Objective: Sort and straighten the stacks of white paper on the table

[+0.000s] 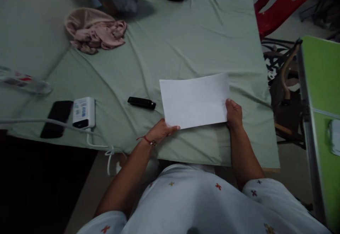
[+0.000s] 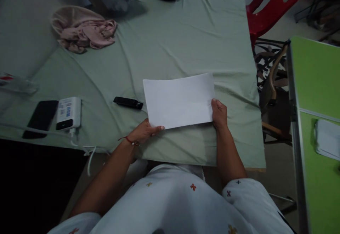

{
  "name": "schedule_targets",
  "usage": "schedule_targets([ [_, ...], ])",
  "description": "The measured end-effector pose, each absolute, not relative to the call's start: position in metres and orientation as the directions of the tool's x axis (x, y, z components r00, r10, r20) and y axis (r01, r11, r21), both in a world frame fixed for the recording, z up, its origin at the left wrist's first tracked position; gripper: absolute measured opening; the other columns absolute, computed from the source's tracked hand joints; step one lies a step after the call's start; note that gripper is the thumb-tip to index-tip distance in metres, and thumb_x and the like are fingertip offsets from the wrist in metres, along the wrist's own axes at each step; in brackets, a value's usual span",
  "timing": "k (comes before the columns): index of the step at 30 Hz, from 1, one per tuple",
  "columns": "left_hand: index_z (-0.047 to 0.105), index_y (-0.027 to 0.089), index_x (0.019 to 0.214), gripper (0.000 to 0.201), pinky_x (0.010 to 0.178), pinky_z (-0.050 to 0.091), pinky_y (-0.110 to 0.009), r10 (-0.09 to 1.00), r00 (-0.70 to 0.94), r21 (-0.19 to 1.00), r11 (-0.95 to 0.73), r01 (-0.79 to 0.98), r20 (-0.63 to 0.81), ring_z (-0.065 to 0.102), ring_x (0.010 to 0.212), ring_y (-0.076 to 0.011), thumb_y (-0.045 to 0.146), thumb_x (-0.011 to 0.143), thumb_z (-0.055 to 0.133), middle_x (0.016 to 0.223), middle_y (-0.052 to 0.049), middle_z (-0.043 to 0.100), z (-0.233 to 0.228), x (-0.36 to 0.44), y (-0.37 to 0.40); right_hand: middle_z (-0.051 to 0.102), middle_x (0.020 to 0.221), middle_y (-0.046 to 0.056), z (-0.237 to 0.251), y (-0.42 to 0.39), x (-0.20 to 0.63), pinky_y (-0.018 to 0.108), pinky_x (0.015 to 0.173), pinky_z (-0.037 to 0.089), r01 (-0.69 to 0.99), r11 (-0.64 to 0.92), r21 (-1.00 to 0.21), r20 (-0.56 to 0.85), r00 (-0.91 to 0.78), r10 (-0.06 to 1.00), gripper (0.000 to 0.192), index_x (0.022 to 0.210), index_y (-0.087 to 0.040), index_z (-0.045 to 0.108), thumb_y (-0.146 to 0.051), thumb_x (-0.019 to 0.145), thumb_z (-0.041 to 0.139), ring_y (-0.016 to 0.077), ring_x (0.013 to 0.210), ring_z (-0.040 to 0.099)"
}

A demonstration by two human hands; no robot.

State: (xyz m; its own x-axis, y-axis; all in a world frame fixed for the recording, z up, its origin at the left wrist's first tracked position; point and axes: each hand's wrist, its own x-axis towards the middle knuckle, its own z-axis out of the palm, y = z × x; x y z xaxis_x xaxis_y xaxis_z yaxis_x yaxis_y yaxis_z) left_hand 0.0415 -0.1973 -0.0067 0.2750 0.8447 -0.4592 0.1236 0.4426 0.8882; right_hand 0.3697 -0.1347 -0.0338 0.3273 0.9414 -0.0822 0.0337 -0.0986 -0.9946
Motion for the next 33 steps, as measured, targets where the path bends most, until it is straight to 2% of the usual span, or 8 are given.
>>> schedule_targets([
  [3,0.052,0.019,0.062,0.046,0.044,0.027,-0.023,0.843,0.242,0.877,0.465,0.121,-0.480,0.035,0.047,-0.0073,0.051,0.065,0.086,0.052,0.005,0.044,-0.007,0.043,-0.200,0.052,0.062,-0.003,-0.034,-0.134,0.370,0.027,0.050,0.032,0.018,-0.104,-0.994,-0.092,0.331,0.939,0.054,0.073,-0.022,0.058,-0.075,0.083,0.065,0.0120,0.054,0.040],
  [6,0.057,0.017,0.073,0.047,0.044,0.027,-0.022,0.849,0.174,0.865,0.500,0.040,-0.499,0.036,0.049,-0.0069,0.049,0.059,0.089,0.057,0.006,0.047,-0.005,0.046,-0.202,0.061,0.069,-0.001,-0.032,-0.135,0.372,0.027,0.054,0.038,-0.025,-0.131,-0.991,-0.133,0.288,0.948,0.050,0.083,-0.021,0.064,-0.072,0.085,0.063,0.0131,0.058,0.048],
  [12,0.060,0.016,0.079,0.052,0.044,0.023,-0.022,0.832,0.137,0.835,0.548,-0.048,-0.538,0.033,0.051,-0.0052,0.046,0.052,0.092,0.062,0.006,0.048,0.002,0.049,-0.202,0.067,0.072,-0.001,-0.022,-0.143,0.374,0.025,0.054,0.039,-0.001,-0.258,-0.966,-0.257,0.079,0.963,0.038,0.091,-0.018,0.071,-0.051,0.074,0.082,0.0114,0.057,0.052],
  [18,0.059,0.017,0.079,0.049,0.044,0.024,-0.022,0.839,0.176,0.849,0.528,-0.036,-0.515,0.032,0.051,-0.0055,0.046,0.055,0.090,0.063,0.006,0.049,0.001,0.046,-0.202,0.076,0.089,0.003,-0.003,-0.150,0.379,0.030,0.064,0.052,-0.141,-0.278,-0.950,-0.291,0.080,0.953,0.051,0.104,-0.021,0.073,-0.046,0.063,0.090,0.0170,0.069,0.065],
  [22,0.056,0.019,0.073,0.041,0.045,0.025,-0.023,0.853,0.241,0.883,0.467,0.047,-0.464,0.033,0.049,-0.0069,0.044,0.062,0.087,0.058,0.006,0.046,-0.004,0.038,-0.203,0.076,0.085,0.007,0.005,-0.154,0.387,0.032,0.062,0.052,-0.185,-0.452,-0.873,-0.454,-0.033,0.891,0.061,0.096,-0.017,0.074,-0.044,0.047,0.097,0.0192,0.066,0.066],
  [25,0.052,0.020,0.065,0.042,0.045,0.023,-0.024,0.847,0.255,0.884,0.451,0.121,-0.467,0.033,0.046,-0.0074,0.045,0.063,0.086,0.051,0.006,0.042,-0.003,0.032,-0.201,0.077,0.086,0.009,0.003,-0.156,0.386,0.033,0.066,0.054,-0.147,-0.547,-0.824,-0.534,-0.121,0.837,0.060,0.094,-0.016,0.074,-0.044,0.046,0.097,0.0205,0.069,0.067],
  [30,0.052,0.019,0.062,0.044,0.045,0.020,-0.023,0.841,0.154,0.854,0.517,0.050,-0.518,0.032,0.047,-0.0063,0.048,0.062,0.086,0.051,0.006,0.044,0.003,0.025,-0.192,0.075,0.083,0.007,-0.004,-0.154,0.375,0.030,0.066,0.051,-0.042,-0.532,-0.846,-0.528,-0.082,0.845,0.051,0.087,-0.018,0.073,-0.045,0.049,0.093,0.0174,0.069,0.062],
  [33,0.056,0.018,0.064,0.039,0.044,0.019,-0.022,0.845,0.097,0.847,0.530,-0.035,-0.525,0.033,0.045,-0.0051,0.048,0.067,0.082,0.054,0.003,0.053,0.004,0.021,-0.188,0.074,0.082,0.007,-0.002,-0.153,0.368,0.031,0.064,0.049,-0.011,-0.517,-0.856,-0.517,-0.034,0.855,0.050,0.084,-0.019,0.070,-0.048,0.048,0.091,0.0183,0.069,0.061],
])
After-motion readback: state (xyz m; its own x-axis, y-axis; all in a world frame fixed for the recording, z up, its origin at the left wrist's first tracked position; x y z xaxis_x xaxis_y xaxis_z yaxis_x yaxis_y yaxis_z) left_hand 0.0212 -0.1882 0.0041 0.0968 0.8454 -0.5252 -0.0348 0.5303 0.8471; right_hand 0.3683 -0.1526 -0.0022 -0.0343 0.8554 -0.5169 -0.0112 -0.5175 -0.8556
